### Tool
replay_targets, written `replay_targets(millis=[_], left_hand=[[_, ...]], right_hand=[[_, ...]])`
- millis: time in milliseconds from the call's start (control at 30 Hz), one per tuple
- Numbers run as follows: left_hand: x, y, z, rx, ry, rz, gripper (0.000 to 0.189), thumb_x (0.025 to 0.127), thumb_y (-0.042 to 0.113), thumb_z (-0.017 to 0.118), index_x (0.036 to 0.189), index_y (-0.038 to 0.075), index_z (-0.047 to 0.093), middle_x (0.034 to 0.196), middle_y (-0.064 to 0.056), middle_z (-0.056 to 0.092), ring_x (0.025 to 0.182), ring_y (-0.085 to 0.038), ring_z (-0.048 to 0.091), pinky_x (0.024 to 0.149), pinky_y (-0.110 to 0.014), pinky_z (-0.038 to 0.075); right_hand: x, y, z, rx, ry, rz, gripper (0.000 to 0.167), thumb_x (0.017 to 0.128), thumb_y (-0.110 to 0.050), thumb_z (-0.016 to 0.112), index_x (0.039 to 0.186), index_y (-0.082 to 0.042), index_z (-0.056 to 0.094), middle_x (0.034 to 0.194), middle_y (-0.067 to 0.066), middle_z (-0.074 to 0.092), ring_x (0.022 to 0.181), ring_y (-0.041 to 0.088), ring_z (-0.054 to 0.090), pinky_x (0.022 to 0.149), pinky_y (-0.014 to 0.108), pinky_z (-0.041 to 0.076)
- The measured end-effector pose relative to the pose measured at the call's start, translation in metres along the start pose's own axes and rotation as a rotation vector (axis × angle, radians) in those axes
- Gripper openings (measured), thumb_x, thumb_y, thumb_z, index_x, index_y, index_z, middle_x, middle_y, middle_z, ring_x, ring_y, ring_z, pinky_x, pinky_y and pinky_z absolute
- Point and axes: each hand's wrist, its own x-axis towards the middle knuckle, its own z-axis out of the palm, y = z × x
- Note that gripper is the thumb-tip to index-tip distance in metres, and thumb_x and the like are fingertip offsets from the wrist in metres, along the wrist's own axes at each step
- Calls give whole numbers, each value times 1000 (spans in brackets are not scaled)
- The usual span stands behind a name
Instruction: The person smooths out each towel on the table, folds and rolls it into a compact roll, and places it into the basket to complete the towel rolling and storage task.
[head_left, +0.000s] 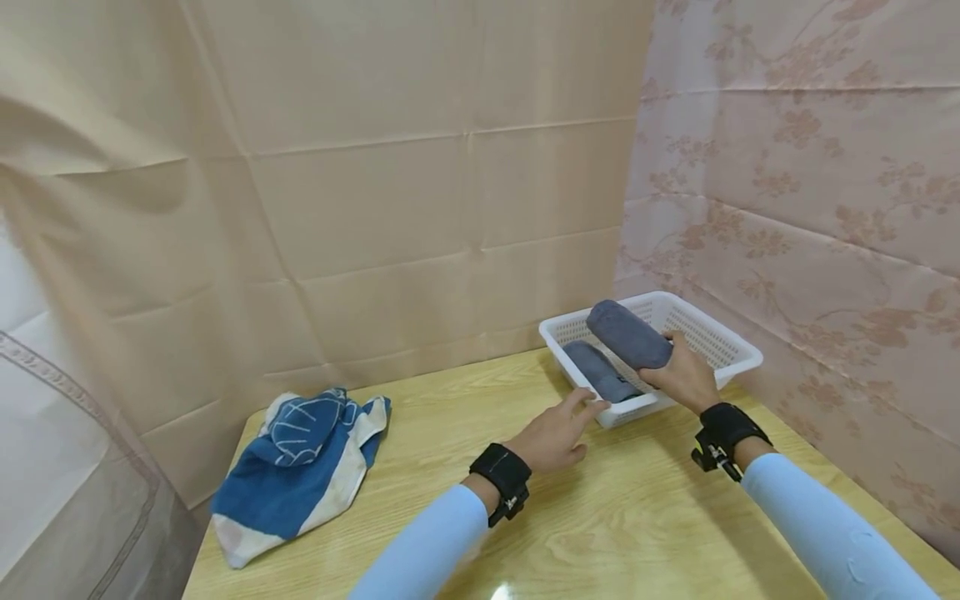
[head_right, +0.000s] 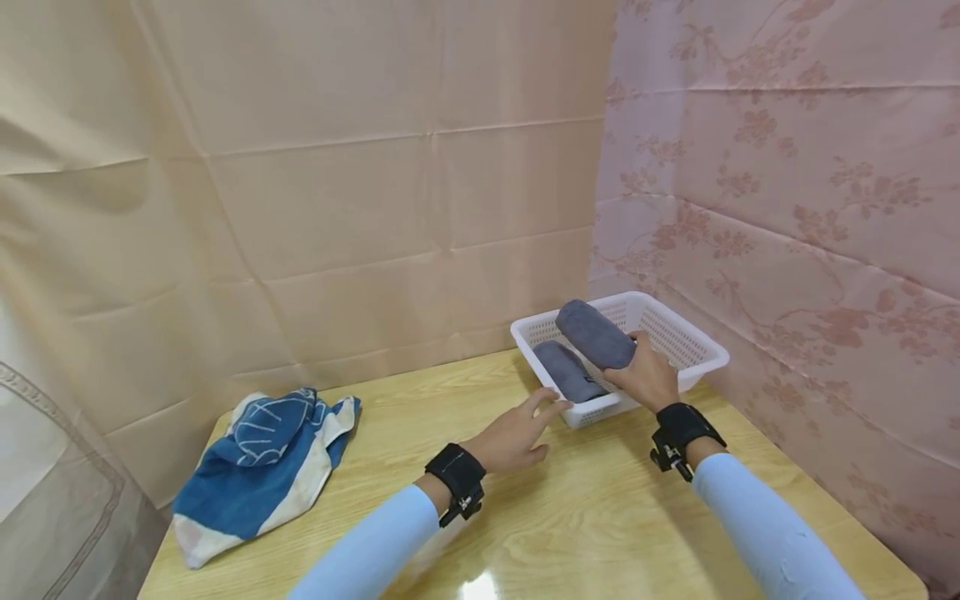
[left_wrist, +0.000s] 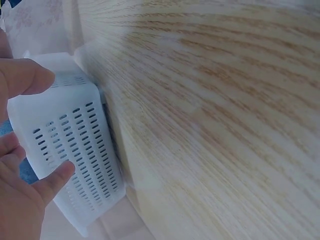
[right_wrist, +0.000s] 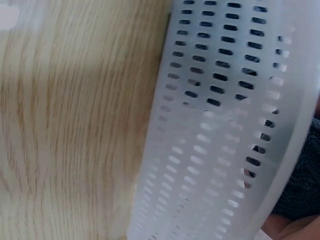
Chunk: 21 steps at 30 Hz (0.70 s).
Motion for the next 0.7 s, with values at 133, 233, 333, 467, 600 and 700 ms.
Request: replay_targets(millis=[133,233,333,467,600,700], left_hand=[[1,-1,1,7,-2,1,78,95,12,74,160,17,31,156,-12,31,71,-3,50,63,-12,40],[0,-1,0,9,-8,-4,78,95,13,74,160,17,30,156,-12,31,71,-3,50,63,-12,40],[0,0,-1,15,-11,-7,78,95,13,74,160,17,30,156,-12,31,72,-3,50,63,-12,40],[1,1,-3,22,-20,-3,78,96,13,73,161,16,29,157,-14,30,70,-4,50,62,-12,40],[2,1,-4,27,-26,-2,78,96,13,72,161,16,28,156,-13,30,69,-5,49,61,-13,40],[2,1,-3,27,-23,-4,78,95,12,72,160,16,29,155,-13,31,71,-5,49,62,-13,40]], right_hand=[[3,4,2,-37,-1,17,92,85,-32,77,154,6,30,123,41,58,105,54,59,88,73,35],[6,7,4,-50,-11,18,92,86,-34,77,153,7,30,123,41,58,105,55,59,88,75,31],[9,8,6,-64,-27,13,92,87,-35,76,153,9,28,120,41,59,102,55,59,86,74,32],[14,11,9,-101,-39,13,91,89,-36,74,152,10,28,117,41,60,100,56,60,85,74,34],[19,14,12,-141,-36,20,90,89,-37,74,150,11,30,117,42,60,100,57,60,85,77,35],[22,15,15,-169,-37,31,87,88,-37,74,148,11,33,117,42,59,100,57,61,85,77,37]])
